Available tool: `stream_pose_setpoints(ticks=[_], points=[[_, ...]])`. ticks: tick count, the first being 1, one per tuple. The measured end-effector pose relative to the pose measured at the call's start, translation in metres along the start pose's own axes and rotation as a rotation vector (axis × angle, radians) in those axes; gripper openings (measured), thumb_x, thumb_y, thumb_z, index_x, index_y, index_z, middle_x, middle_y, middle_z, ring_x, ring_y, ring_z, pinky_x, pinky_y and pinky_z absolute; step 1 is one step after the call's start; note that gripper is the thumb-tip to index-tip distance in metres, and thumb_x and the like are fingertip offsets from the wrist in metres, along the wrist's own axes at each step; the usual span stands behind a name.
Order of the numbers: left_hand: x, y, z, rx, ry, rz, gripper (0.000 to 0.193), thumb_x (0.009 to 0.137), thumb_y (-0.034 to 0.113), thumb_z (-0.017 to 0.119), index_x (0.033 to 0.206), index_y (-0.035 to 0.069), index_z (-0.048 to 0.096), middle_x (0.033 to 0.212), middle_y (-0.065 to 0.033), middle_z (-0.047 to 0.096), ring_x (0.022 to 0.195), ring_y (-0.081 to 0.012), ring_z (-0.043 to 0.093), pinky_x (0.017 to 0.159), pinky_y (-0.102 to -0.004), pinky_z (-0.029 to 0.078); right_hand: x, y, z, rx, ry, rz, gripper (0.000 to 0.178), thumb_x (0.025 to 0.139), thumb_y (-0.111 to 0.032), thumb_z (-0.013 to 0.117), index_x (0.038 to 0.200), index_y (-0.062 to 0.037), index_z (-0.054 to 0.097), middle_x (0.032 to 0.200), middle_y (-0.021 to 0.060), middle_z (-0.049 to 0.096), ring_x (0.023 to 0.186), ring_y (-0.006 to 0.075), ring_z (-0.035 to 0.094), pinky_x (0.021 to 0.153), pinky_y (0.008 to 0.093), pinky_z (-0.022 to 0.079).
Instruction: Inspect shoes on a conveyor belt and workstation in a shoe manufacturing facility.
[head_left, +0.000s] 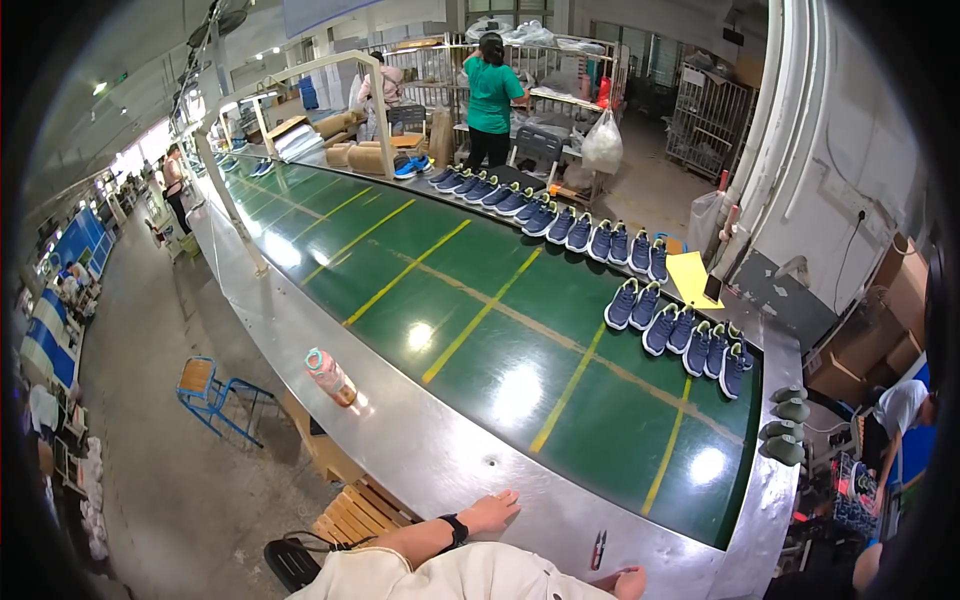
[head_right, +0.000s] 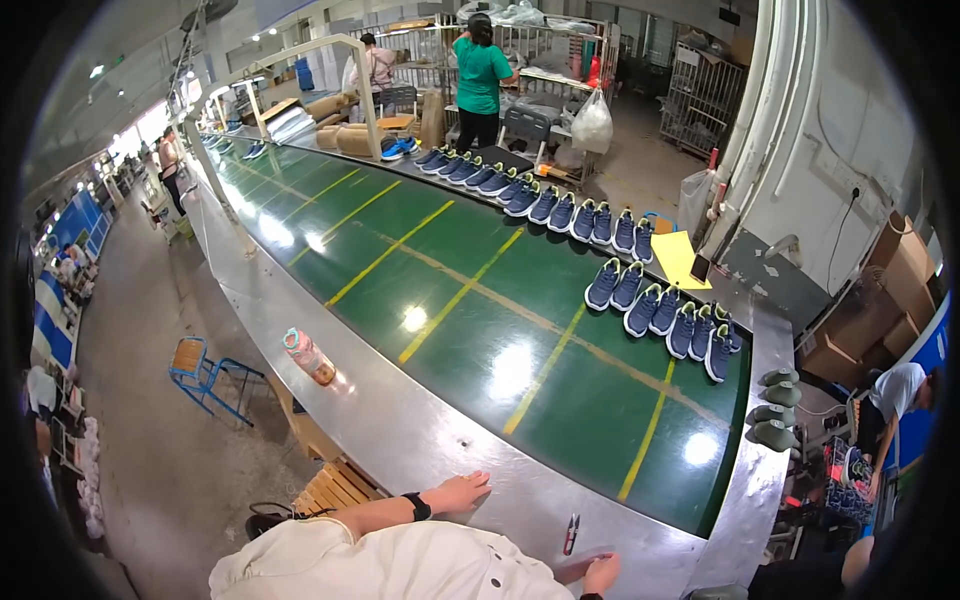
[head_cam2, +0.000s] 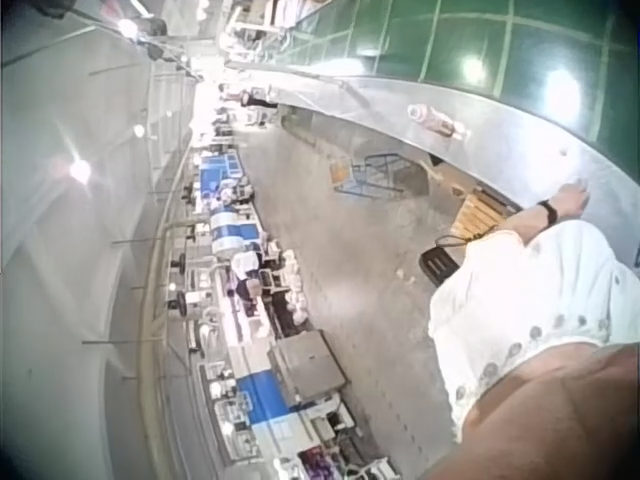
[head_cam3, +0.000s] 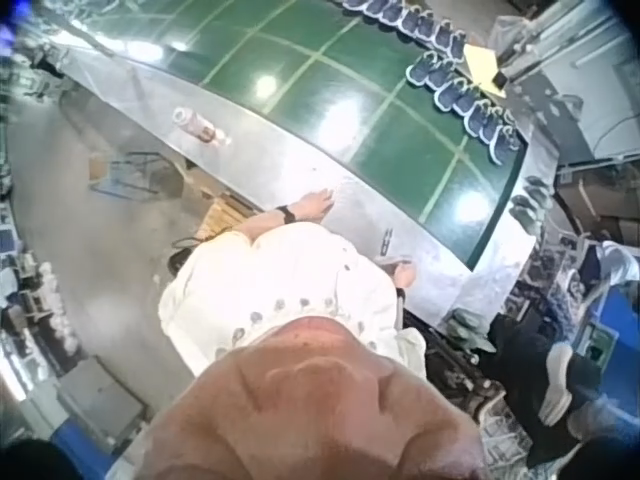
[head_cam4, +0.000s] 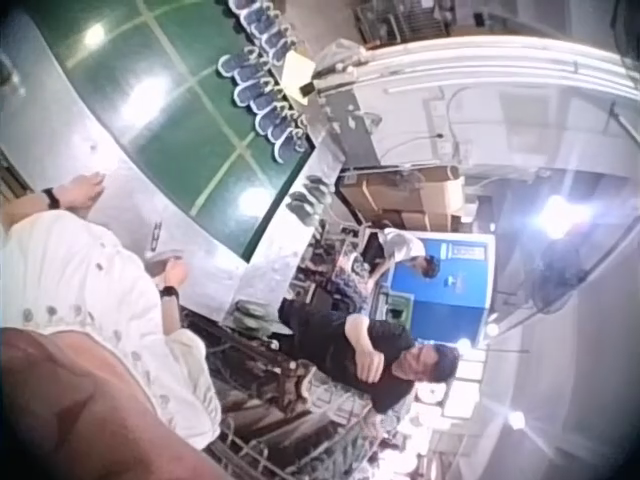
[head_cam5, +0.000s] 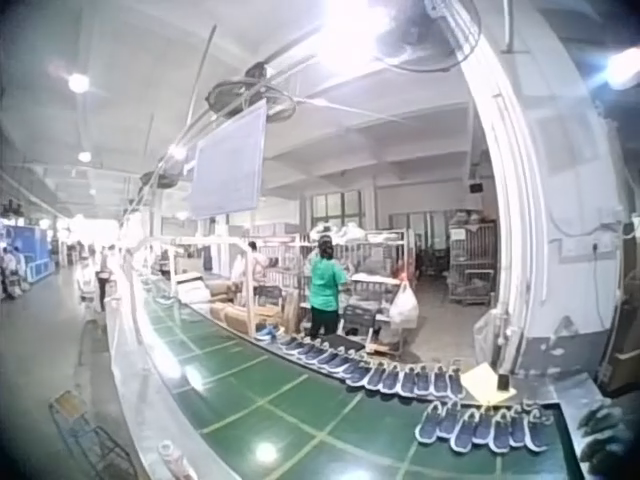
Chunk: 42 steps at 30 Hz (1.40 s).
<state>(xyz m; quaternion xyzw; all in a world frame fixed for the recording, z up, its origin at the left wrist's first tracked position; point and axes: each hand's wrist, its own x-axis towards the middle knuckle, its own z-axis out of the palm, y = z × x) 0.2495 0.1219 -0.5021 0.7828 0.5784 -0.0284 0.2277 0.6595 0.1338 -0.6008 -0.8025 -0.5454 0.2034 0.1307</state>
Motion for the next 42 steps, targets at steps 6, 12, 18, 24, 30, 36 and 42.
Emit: stream_pose_setpoints(ticks=[6, 12, 18, 24, 30, 36, 42], points=[[-0.017, -0.02, 0.027, -0.082, 0.014, 0.081, 0.053, 0.073, 0.012, 0.056, 0.123, 0.006, 0.039, 0.135, -0.0139, 0.027, 0.126, -0.0294, 0.027, 0.095, -0.0407, 0.035, -0.014, -0.043, -0.021, 0.028, -0.013, 0.002, 0.029, 0.068, -0.025, 0.067, 0.083, -0.0033, 0.054, 0.084, 0.0171, 0.057, 0.082, 0.0341, 0.054, 0.073, 0.0401, 0.043], [-0.01, -0.011, -0.001, -0.135, -0.145, 0.027, 0.057, 0.072, 0.011, 0.055, 0.125, 0.005, 0.036, 0.138, -0.0137, 0.025, 0.128, -0.0296, 0.023, 0.1, -0.0378, 0.031, -0.043, -0.085, -0.039, -0.017, -0.018, -0.037, 0.035, 0.061, -0.029, 0.073, 0.077, -0.0019, 0.057, 0.083, 0.0177, 0.057, 0.083, 0.0328, 0.054, 0.073, 0.0403, 0.043], [-0.002, -0.02, 0.006, -0.107, -0.263, 0.068, 0.061, 0.073, 0.014, 0.055, 0.129, 0.004, 0.032, 0.14, -0.0141, 0.021, 0.13, -0.0282, 0.02, 0.103, -0.0359, 0.026, -0.042, -0.082, -0.016, -0.021, -0.005, 0.039, 0.026, 0.064, -0.026, 0.071, 0.07, -0.0039, 0.058, 0.075, 0.0127, 0.059, 0.077, 0.0305, 0.056, 0.069, 0.0404, 0.045], [-0.001, -0.023, 0.006, -0.165, -0.246, 0.067, 0.062, 0.07, 0.01, 0.056, 0.128, 0.004, 0.034, 0.14, -0.0164, 0.02, 0.13, -0.0306, 0.019, 0.104, -0.0373, 0.023, -0.053, -0.09, -0.021, 0.082, -0.024, 0.025, 0.034, 0.061, -0.034, 0.072, 0.07, -0.0043, 0.057, 0.073, 0.013, 0.059, 0.072, 0.0304, 0.056, 0.066, 0.0404, 0.045], [-0.001, -0.012, 0.01, -0.193, -0.229, 0.007, 0.063, 0.071, 0.012, 0.056, 0.129, 0.004, 0.032, 0.14, -0.016, 0.019, 0.13, -0.0307, 0.019, 0.105, -0.0382, 0.023, -0.027, -0.064, -0.001, -0.119, -0.259, -0.005, 0.039, 0.049, -0.039, 0.078, 0.066, -0.0075, 0.063, 0.069, 0.0105, 0.062, 0.068, 0.0266, 0.061, 0.062, 0.0376, 0.049], [0.003, -0.019, 0.009, -0.233, -0.267, 0.012, 0.064, 0.07, 0.013, 0.057, 0.129, 0.004, 0.033, 0.141, -0.0155, 0.019, 0.13, -0.0307, 0.019, 0.105, -0.0378, 0.022, -0.01, -0.048, 0.014, -0.127, -0.335, 0.012, 0.036, 0.049, -0.039, 0.078, 0.063, -0.0094, 0.063, 0.068, 0.0076, 0.064, 0.065, 0.0226, 0.062, 0.059, 0.0348, 0.049], [0.001, -0.016, 0.007, -0.256, -0.248, 0.016, 0.065, 0.07, 0.016, 0.058, 0.129, 0.004, 0.032, 0.141, -0.0153, 0.018, 0.13, -0.0304, 0.019, 0.105, -0.038, 0.023, -0.01, -0.047, 0.009, -0.065, -0.375, 0.031, 0.037, 0.048, -0.038, 0.079, 0.063, -0.0085, 0.062, 0.066, 0.0071, 0.063, 0.063, 0.021, 0.061, 0.059, 0.0323, 0.048]])
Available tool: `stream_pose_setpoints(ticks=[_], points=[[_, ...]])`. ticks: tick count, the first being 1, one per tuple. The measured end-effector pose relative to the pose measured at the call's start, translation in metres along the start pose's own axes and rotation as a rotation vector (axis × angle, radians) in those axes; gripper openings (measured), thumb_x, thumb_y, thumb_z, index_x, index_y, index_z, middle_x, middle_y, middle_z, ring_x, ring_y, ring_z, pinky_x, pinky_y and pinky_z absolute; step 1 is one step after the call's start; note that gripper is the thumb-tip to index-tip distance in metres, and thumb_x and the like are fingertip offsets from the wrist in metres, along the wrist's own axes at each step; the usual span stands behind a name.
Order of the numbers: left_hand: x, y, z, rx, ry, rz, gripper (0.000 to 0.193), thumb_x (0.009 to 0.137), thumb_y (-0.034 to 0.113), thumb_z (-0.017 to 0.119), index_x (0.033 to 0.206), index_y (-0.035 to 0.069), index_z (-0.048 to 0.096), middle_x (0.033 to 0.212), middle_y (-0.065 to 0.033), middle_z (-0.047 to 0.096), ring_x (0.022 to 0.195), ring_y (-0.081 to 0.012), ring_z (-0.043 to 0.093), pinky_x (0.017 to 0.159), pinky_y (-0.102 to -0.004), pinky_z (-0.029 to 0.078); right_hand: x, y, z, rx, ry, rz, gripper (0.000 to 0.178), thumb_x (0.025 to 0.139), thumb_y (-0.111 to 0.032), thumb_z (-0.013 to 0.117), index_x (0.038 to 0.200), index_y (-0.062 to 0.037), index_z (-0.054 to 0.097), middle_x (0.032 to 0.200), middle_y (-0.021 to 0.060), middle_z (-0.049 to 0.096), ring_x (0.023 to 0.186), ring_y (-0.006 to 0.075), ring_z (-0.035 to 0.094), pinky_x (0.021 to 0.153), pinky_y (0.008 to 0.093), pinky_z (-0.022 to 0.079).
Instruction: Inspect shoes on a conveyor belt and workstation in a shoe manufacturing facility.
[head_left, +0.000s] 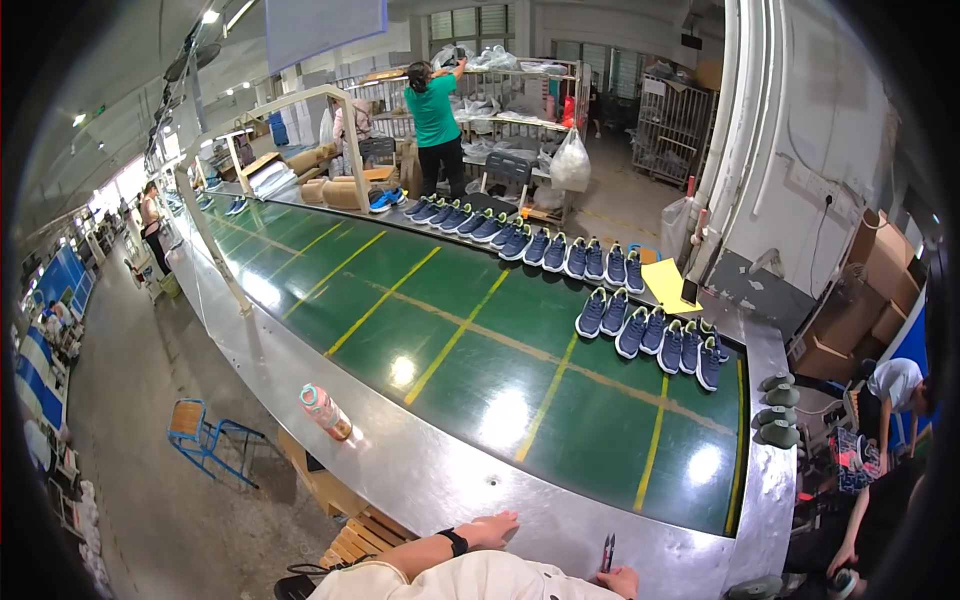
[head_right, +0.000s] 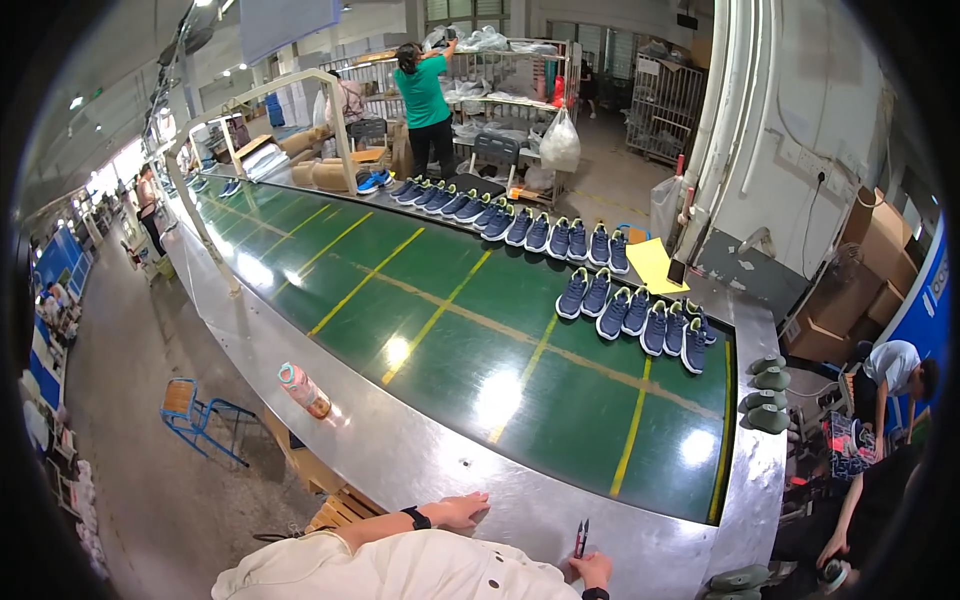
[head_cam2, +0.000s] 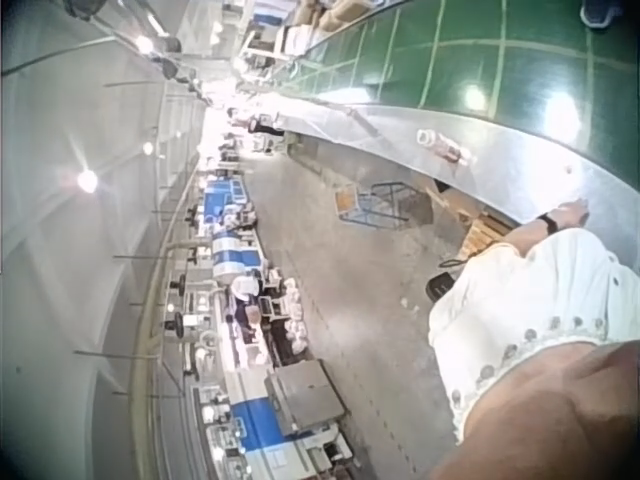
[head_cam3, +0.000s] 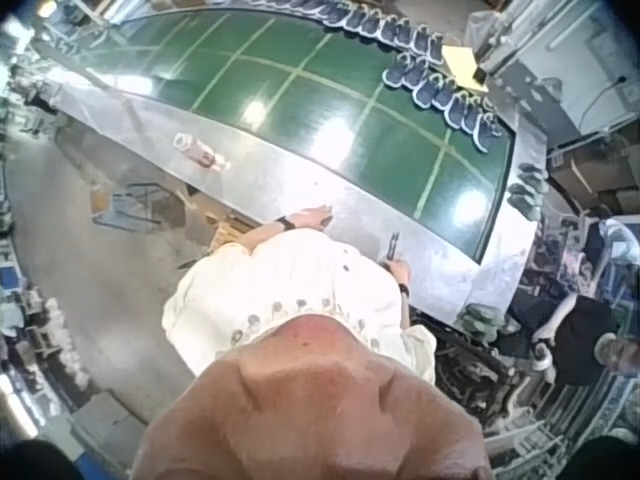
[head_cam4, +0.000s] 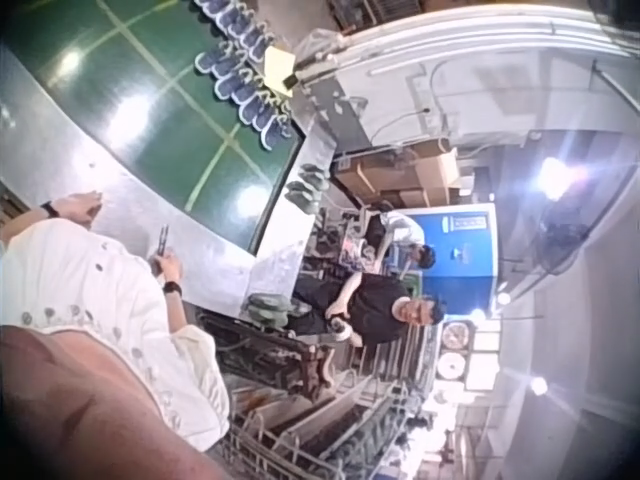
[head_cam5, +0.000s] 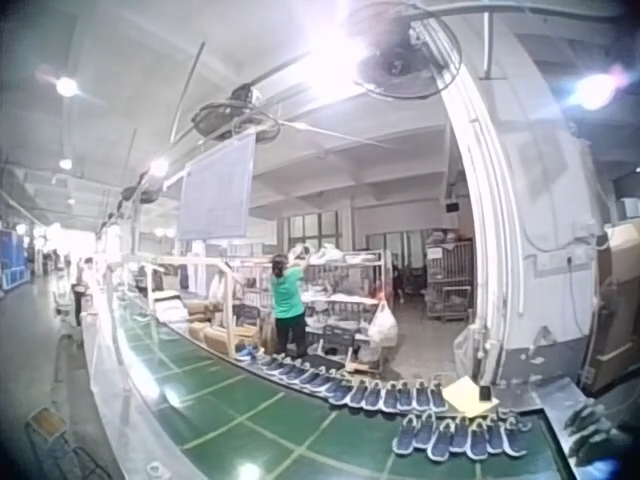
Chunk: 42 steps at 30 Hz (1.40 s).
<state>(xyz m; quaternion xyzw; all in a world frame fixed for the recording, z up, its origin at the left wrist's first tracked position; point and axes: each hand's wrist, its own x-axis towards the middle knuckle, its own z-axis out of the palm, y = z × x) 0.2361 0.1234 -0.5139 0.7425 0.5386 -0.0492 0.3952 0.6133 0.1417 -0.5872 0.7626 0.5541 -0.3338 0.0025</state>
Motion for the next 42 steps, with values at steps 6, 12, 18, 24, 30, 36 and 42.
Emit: stream_pose_setpoints(ticks=[6, 12, 18, 24, 30, 36, 42], points=[[-0.002, -0.001, -0.004, -0.021, -0.021, -0.008, 0.065, 0.071, 0.017, 0.058, 0.129, 0.005, 0.032, 0.141, -0.0152, 0.019, 0.13, -0.0301, 0.018, 0.105, -0.0383, 0.022, -0.01, -0.012, -0.016, 0.017, -0.026, -0.043, 0.044, 0.049, -0.044, 0.077, 0.066, -0.0062, 0.061, 0.069, 0.0097, 0.063, 0.066, 0.0241, 0.061, 0.061, 0.0344, 0.048], [0.002, -0.004, -0.001, 0.004, -0.007, 0.0, 0.064, 0.071, 0.017, 0.057, 0.129, 0.005, 0.033, 0.141, -0.0147, 0.019, 0.13, -0.0295, 0.019, 0.105, -0.0379, 0.022, -0.007, -0.018, -0.006, -0.127, 0.057, -0.021, 0.045, 0.053, -0.047, 0.074, 0.067, -0.0065, 0.059, 0.072, 0.012, 0.063, 0.072, 0.0283, 0.061, 0.065, 0.0378, 0.048], [0.006, -0.007, 0.004, -0.009, 0.002, 0.009, 0.063, 0.071, 0.017, 0.058, 0.128, 0.004, 0.033, 0.14, -0.0151, 0.02, 0.13, -0.0286, 0.02, 0.104, -0.0373, 0.023, -0.007, -0.019, 0.016, -0.065, 0.199, 0.003, 0.044, 0.055, -0.046, 0.072, 0.071, -0.0079, 0.058, 0.075, 0.0111, 0.062, 0.075, 0.0297, 0.061, 0.067, 0.0383, 0.048], [0.004, -0.011, 0.007, -0.019, 0.004, 0.001, 0.064, 0.071, 0.017, 0.059, 0.128, 0.004, 0.033, 0.14, -0.0152, 0.02, 0.13, -0.0299, 0.02, 0.104, -0.0378, 0.023, -0.021, -0.057, -0.018, -0.038, 0.138, 0.036, 0.035, 0.062, -0.038, 0.071, 0.075, -0.0073, 0.059, 0.079, 0.0125, 0.063, 0.079, 0.0301, 0.061, 0.07, 0.0392, 0.047], [-0.001, 0.002, -0.008, 0.0, -0.024, 0.0, 0.065, 0.07, 0.017, 0.058, 0.128, 0.005, 0.033, 0.14, -0.0157, 0.021, 0.129, -0.0309, 0.02, 0.104, -0.0382, 0.023, -0.021, -0.078, -0.034, -0.013, 0.158, 0.03, 0.033, 0.06, -0.032, 0.072, 0.076, -0.0065, 0.058, 0.079, 0.0127, 0.062, 0.079, 0.0309, 0.059, 0.07, 0.0382, 0.047], [0.005, -0.004, 0.001, -0.013, -0.005, 0.006, 0.065, 0.07, 0.017, 0.058, 0.129, 0.005, 0.034, 0.14, -0.0152, 0.02, 0.129, -0.0312, 0.02, 0.105, -0.0383, 0.023, -0.023, -0.086, -0.033, -0.023, 0.209, -0.076, 0.026, 0.064, -0.021, 0.066, 0.082, -0.0058, 0.055, 0.082, 0.014, 0.061, 0.08, 0.0322, 0.059, 0.07, 0.041, 0.047], [0.003, -0.003, -0.002, -0.017, -0.008, 0.017, 0.064, 0.07, 0.017, 0.058, 0.129, 0.005, 0.034, 0.14, -0.0142, 0.021, 0.129, -0.0307, 0.021, 0.105, -0.0382, 0.023, -0.029, -0.093, -0.036, 0.04, 0.149, -0.037, 0.026, 0.062, -0.014, 0.062, 0.084, -0.0051, 0.053, 0.081, 0.0168, 0.061, 0.08, 0.0343, 0.058, 0.071, 0.042, 0.046]])
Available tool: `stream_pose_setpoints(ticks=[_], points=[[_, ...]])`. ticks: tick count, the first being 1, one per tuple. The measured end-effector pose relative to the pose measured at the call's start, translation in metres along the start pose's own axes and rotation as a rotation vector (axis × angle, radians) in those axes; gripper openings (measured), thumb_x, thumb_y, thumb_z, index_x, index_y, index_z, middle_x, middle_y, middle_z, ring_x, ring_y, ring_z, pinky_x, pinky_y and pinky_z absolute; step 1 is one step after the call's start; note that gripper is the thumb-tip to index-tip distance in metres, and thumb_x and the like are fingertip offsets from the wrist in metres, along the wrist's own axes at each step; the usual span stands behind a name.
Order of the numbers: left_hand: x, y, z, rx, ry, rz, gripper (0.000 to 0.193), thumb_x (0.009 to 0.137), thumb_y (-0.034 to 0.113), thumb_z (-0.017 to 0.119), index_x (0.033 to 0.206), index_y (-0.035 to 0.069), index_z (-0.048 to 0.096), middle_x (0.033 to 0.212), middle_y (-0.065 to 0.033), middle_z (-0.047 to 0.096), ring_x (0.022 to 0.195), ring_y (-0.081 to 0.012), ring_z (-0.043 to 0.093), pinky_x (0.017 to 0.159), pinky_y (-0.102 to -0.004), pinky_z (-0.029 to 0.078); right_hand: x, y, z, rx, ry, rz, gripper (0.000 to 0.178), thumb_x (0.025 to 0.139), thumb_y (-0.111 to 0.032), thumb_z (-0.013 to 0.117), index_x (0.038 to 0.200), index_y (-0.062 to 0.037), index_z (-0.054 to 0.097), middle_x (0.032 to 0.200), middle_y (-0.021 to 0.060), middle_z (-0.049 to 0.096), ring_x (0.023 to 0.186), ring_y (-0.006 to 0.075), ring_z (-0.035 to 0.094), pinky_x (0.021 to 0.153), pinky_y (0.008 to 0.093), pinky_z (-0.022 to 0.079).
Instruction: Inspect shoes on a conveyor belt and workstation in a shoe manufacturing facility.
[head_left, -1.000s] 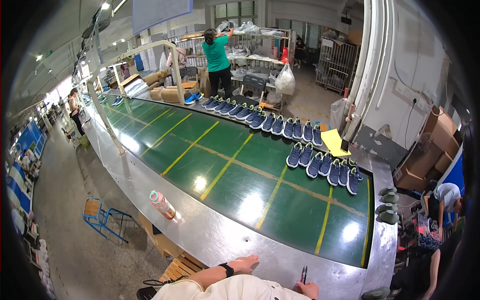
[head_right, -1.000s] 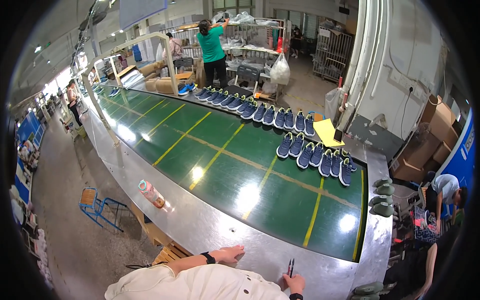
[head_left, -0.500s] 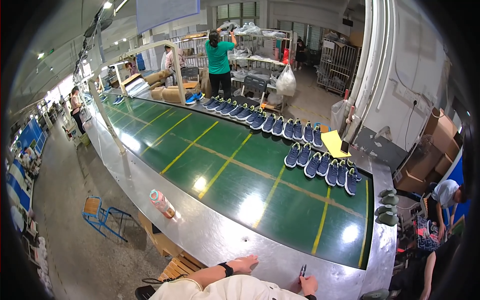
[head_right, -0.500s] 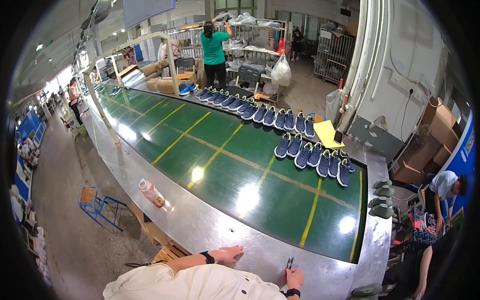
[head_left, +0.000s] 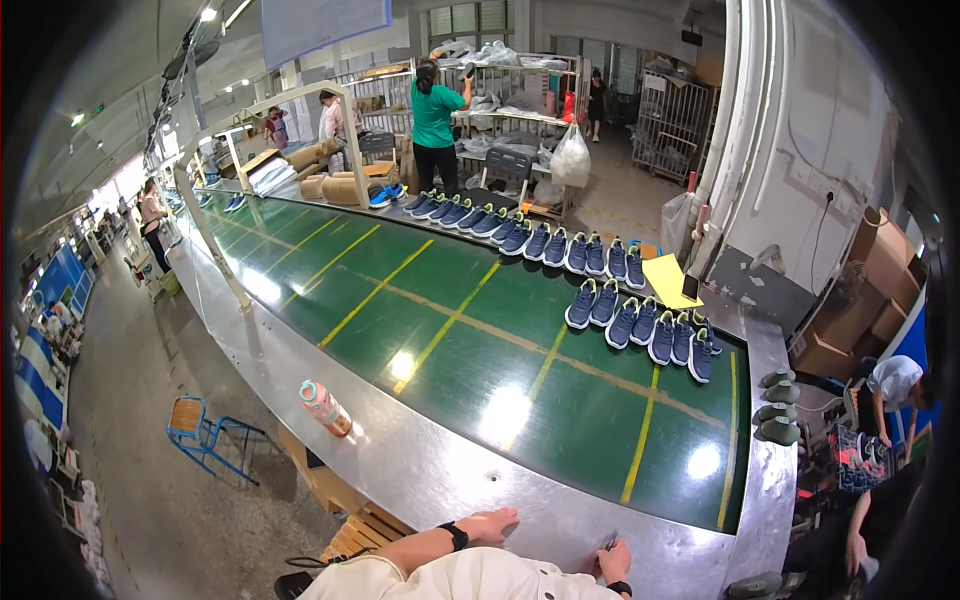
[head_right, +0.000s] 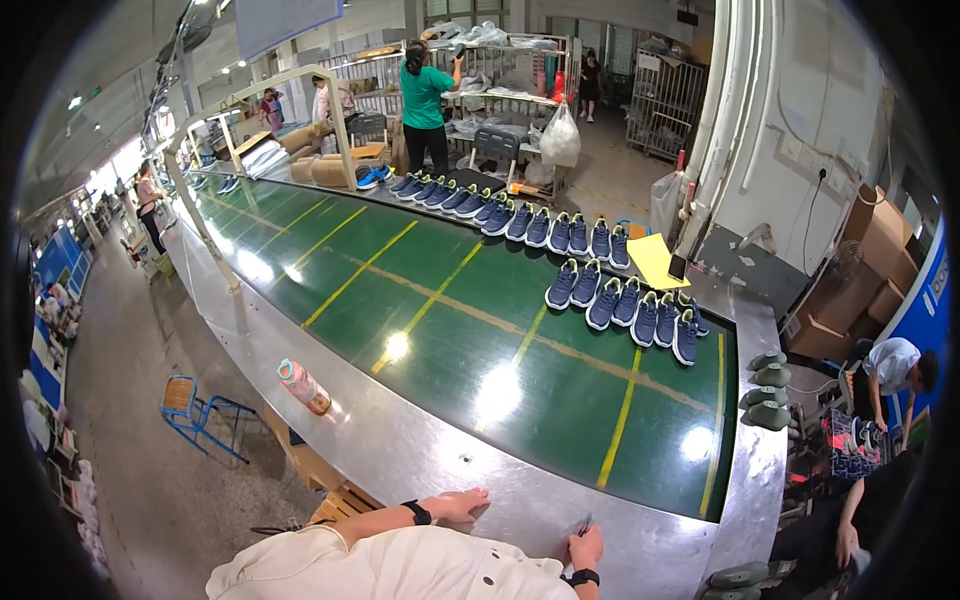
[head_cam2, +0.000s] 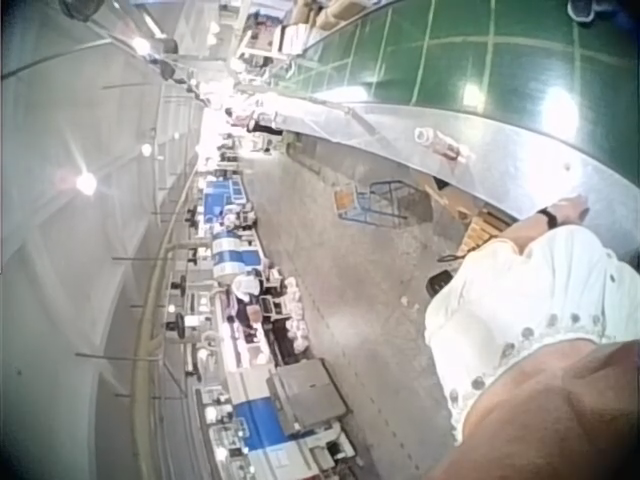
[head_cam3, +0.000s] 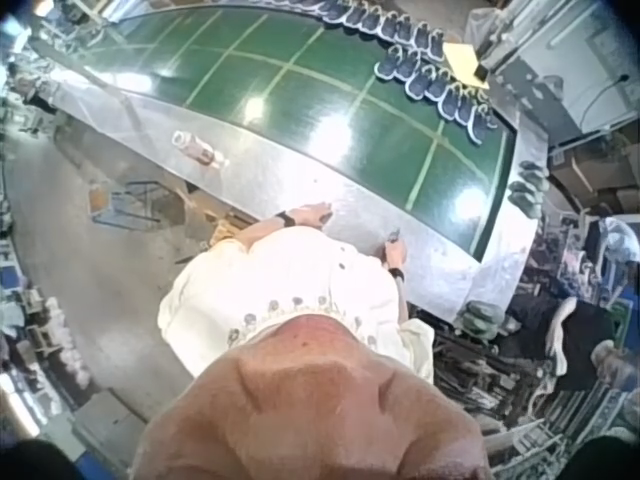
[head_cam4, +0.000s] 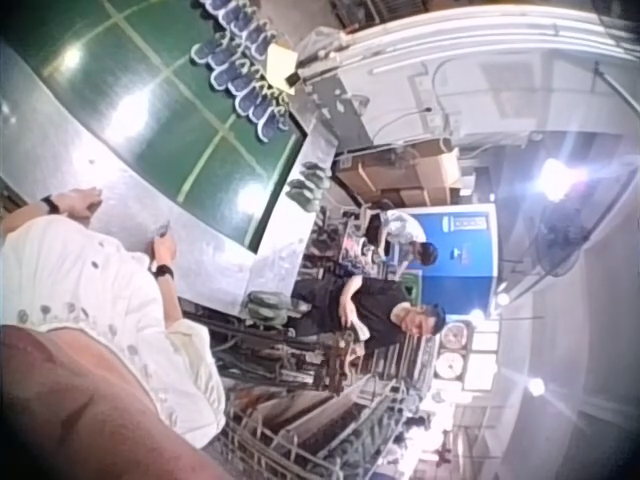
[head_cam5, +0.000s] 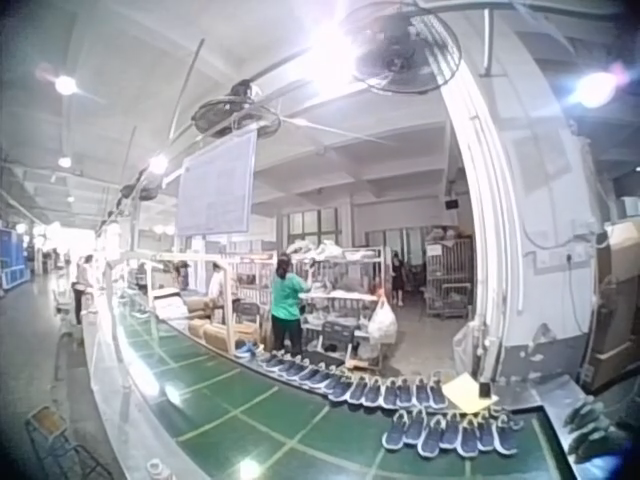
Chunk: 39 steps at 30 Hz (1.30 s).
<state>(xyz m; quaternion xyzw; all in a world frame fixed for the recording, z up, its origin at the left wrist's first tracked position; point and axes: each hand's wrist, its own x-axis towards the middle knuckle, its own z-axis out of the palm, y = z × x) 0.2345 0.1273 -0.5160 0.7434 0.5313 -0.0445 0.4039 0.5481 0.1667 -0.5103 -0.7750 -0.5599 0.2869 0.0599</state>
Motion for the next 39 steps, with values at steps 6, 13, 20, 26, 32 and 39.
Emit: stream_pose_setpoints(ticks=[6, 13, 20, 26, 32, 39], points=[[-0.001, 0.002, 0.004, -0.018, 0.022, 0.007, 0.063, 0.071, 0.016, 0.058, 0.128, 0.006, 0.035, 0.14, -0.0142, 0.022, 0.129, -0.0292, 0.021, 0.105, -0.0376, 0.022, 0.001, 0.009, 0.003, 0.053, 0.023, -0.018, 0.025, 0.062, -0.013, 0.062, 0.084, -0.0056, 0.053, 0.08, 0.0164, 0.061, 0.08, 0.034, 0.058, 0.071, 0.0403, 0.046], [0.0, 0.006, 0.006, -0.029, 0.036, -0.014, 0.064, 0.07, 0.017, 0.059, 0.129, 0.006, 0.034, 0.14, -0.0125, 0.021, 0.13, -0.0281, 0.02, 0.105, -0.0374, 0.022, 0.003, 0.017, 0.003, 0.079, 0.022, -0.049, 0.026, 0.062, -0.013, 0.063, 0.084, -0.0056, 0.053, 0.08, 0.0157, 0.06, 0.08, 0.0336, 0.058, 0.071, 0.0396, 0.046], [-0.005, 0.023, -0.001, 0.003, -0.01, -0.046, 0.064, 0.072, 0.018, 0.058, 0.129, 0.006, 0.033, 0.141, -0.0135, 0.02, 0.13, -0.0286, 0.019, 0.105, -0.0372, 0.023, 0.006, 0.03, 0.006, 0.115, 0.034, -0.037, 0.033, 0.059, -0.016, 0.067, 0.085, -0.0045, 0.051, 0.08, 0.0167, 0.06, 0.078, 0.0337, 0.058, 0.07, 0.039, 0.046], [0.001, 0.019, 0.011, -0.023, 0.012, -0.041, 0.064, 0.071, 0.017, 0.056, 0.129, 0.006, 0.033, 0.141, -0.0128, 0.02, 0.13, -0.0286, 0.019, 0.105, -0.0383, 0.022, 0.011, 0.041, 0.01, 0.107, 0.05, -0.049, 0.032, 0.059, -0.016, 0.067, 0.084, -0.0046, 0.051, 0.078, 0.0159, 0.06, 0.076, 0.0328, 0.059, 0.069, 0.0384, 0.047], [-0.001, 0.031, 0.007, -0.019, 0.015, -0.035, 0.063, 0.07, 0.016, 0.055, 0.128, 0.005, 0.034, 0.141, -0.0146, 0.02, 0.13, -0.0292, 0.019, 0.105, -0.0381, 0.023, 0.014, 0.052, 0.011, 0.137, 0.013, -0.036, 0.027, 0.063, -0.013, 0.064, 0.086, -0.0057, 0.053, 0.08, 0.0152, 0.061, 0.08, 0.0333, 0.059, 0.072, 0.0398, 0.046], [-0.006, 0.036, 0.003, -0.016, 0.007, -0.041, 0.062, 0.07, 0.015, 0.053, 0.128, 0.004, 0.033, 0.14, -0.0157, 0.019, 0.13, -0.0295, 0.019, 0.105, -0.0378, 0.022, 0.009, 0.048, 0.009, 0.147, 0.028, -0.059, 0.026, 0.063, -0.014, 0.064, 0.085, -0.0057, 0.053, 0.079, 0.0148, 0.061, 0.079, 0.033, 0.058, 0.071, 0.0392, 0.046]])
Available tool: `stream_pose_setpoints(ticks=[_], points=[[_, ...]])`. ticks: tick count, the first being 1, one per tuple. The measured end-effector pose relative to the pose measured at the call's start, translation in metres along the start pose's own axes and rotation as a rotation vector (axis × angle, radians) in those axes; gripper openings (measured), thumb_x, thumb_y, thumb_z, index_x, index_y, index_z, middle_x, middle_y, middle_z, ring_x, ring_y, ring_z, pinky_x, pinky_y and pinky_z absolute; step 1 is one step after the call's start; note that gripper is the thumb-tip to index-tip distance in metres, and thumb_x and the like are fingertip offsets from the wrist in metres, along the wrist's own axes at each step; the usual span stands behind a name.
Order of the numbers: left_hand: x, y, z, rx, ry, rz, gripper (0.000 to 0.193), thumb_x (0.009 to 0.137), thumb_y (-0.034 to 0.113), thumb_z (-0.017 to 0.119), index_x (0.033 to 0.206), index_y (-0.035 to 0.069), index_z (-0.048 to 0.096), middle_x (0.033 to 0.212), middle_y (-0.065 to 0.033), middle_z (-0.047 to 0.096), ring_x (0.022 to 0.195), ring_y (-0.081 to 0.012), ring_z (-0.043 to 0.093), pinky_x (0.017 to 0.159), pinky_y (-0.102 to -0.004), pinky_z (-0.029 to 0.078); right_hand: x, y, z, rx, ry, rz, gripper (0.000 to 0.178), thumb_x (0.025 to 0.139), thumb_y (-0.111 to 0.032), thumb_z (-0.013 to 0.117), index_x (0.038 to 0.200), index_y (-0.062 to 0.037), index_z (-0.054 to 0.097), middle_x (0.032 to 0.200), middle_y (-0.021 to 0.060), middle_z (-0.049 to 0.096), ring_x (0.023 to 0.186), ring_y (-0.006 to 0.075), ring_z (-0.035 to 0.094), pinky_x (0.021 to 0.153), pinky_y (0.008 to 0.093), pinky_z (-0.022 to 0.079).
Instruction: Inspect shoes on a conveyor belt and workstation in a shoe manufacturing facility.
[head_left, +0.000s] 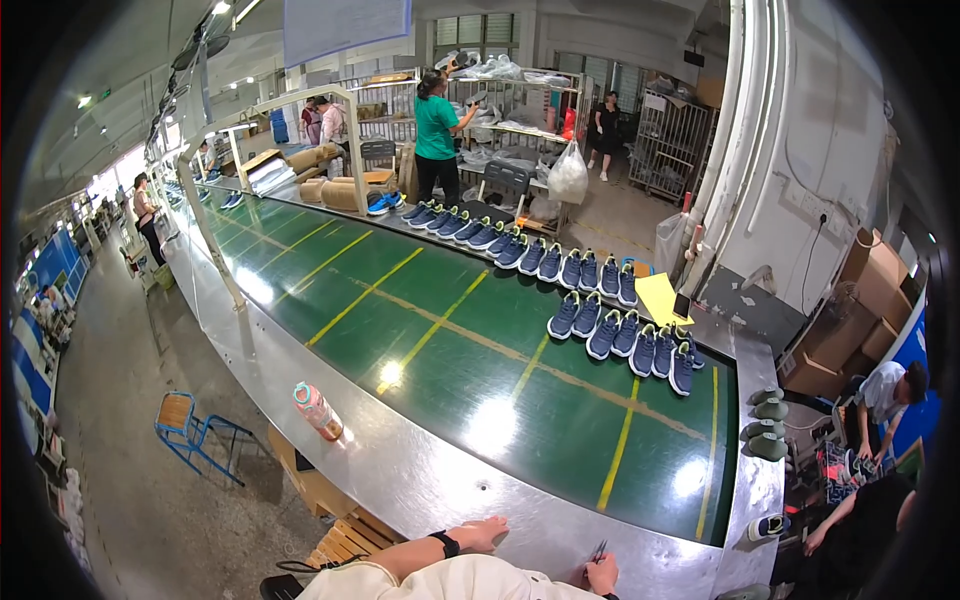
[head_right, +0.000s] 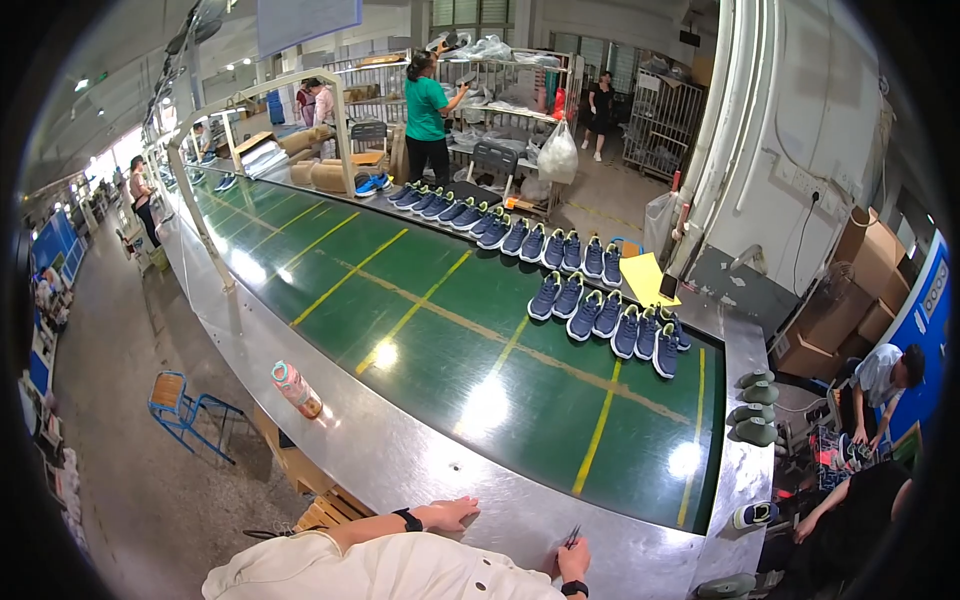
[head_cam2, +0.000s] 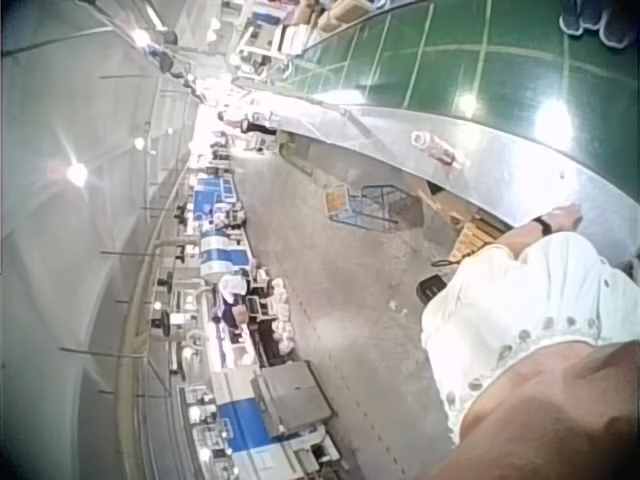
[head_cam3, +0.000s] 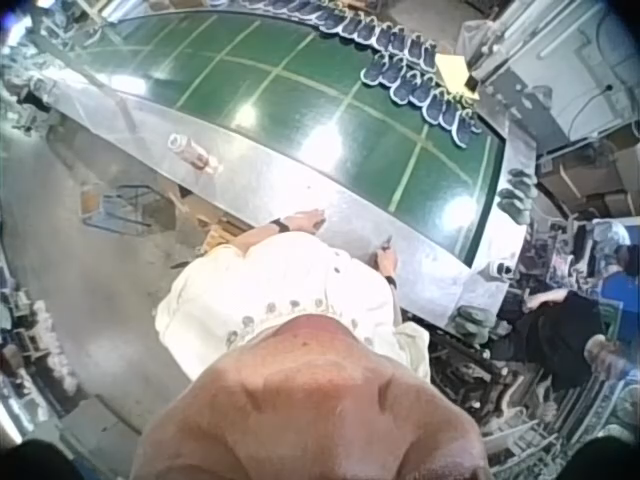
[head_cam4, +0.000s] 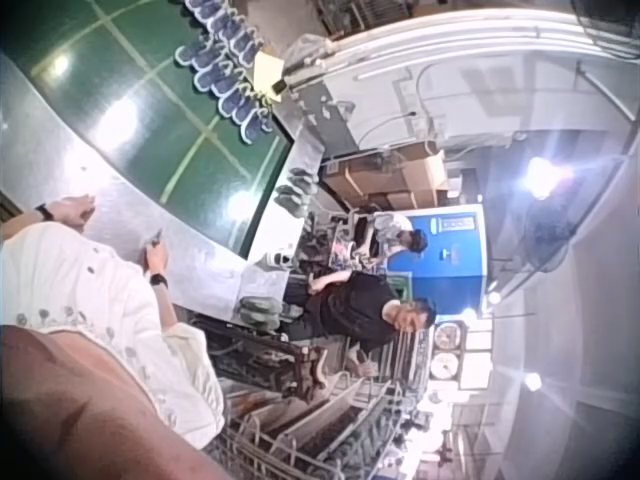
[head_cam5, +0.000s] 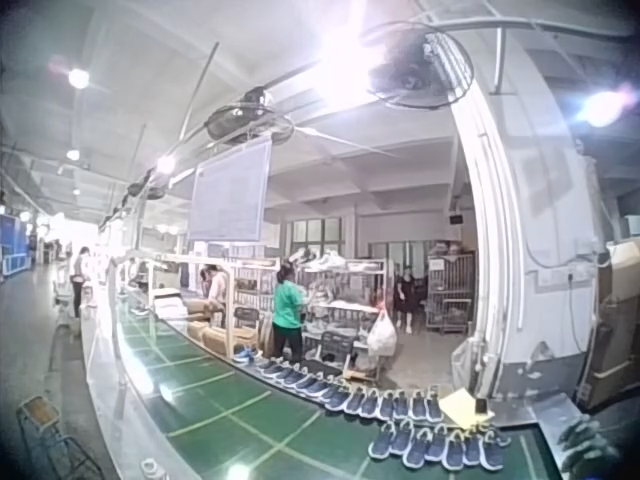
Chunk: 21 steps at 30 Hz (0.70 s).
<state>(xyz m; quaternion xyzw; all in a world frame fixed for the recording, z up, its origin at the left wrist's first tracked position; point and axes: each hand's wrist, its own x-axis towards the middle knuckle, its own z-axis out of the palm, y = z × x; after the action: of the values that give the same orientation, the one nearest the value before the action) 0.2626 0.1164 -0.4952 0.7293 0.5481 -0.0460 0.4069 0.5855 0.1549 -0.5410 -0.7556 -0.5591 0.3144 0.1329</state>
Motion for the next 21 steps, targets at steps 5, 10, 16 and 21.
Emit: stream_pose_setpoints(ticks=[5, 10, 16, 21], points=[[0.005, -0.004, 0.009, 0.025, 0.002, 0.007, 0.062, 0.071, 0.015, 0.053, 0.128, 0.003, 0.033, 0.14, -0.0155, 0.02, 0.13, -0.0295, 0.02, 0.104, -0.038, 0.023, -0.006, -0.006, -0.009, -0.03, -0.003, 0.002, 0.027, 0.062, -0.014, 0.065, 0.084, -0.0057, 0.053, 0.079, 0.0149, 0.061, 0.078, 0.0328, 0.058, 0.071, 0.039, 0.046], [0.005, 0.008, 0.007, 0.043, -0.002, 0.01, 0.063, 0.071, 0.017, 0.056, 0.128, 0.003, 0.033, 0.139, -0.0154, 0.022, 0.129, -0.0295, 0.021, 0.103, -0.0384, 0.025, -0.004, 0.0, -0.017, -0.029, -0.012, 0.013, 0.025, 0.062, -0.014, 0.066, 0.082, -0.0051, 0.054, 0.079, 0.0124, 0.06, 0.075, 0.0299, 0.058, 0.069, 0.0383, 0.046], [0.014, 0.019, 0.009, 0.044, -0.008, -0.001, 0.065, 0.071, 0.019, 0.06, 0.128, 0.005, 0.033, 0.139, -0.0147, 0.022, 0.129, -0.03, 0.022, 0.103, -0.0386, 0.026, 0.004, 0.029, -0.017, 0.111, -0.006, 0.05, 0.029, 0.058, -0.017, 0.067, 0.083, -0.0059, 0.057, 0.07, 0.0073, 0.06, 0.065, 0.0206, 0.058, 0.062, 0.032, 0.047], [0.019, 0.02, 0.01, 0.031, 0.004, -0.021, 0.065, 0.071, 0.018, 0.061, 0.128, 0.006, 0.033, 0.139, -0.0141, 0.022, 0.129, -0.0302, 0.021, 0.104, -0.0384, 0.025, 0.004, 0.03, -0.022, 0.112, -0.01, 0.053, 0.028, 0.059, -0.019, 0.067, 0.082, -0.0067, 0.057, 0.07, 0.0067, 0.059, 0.064, 0.0208, 0.057, 0.062, 0.0324, 0.046]])
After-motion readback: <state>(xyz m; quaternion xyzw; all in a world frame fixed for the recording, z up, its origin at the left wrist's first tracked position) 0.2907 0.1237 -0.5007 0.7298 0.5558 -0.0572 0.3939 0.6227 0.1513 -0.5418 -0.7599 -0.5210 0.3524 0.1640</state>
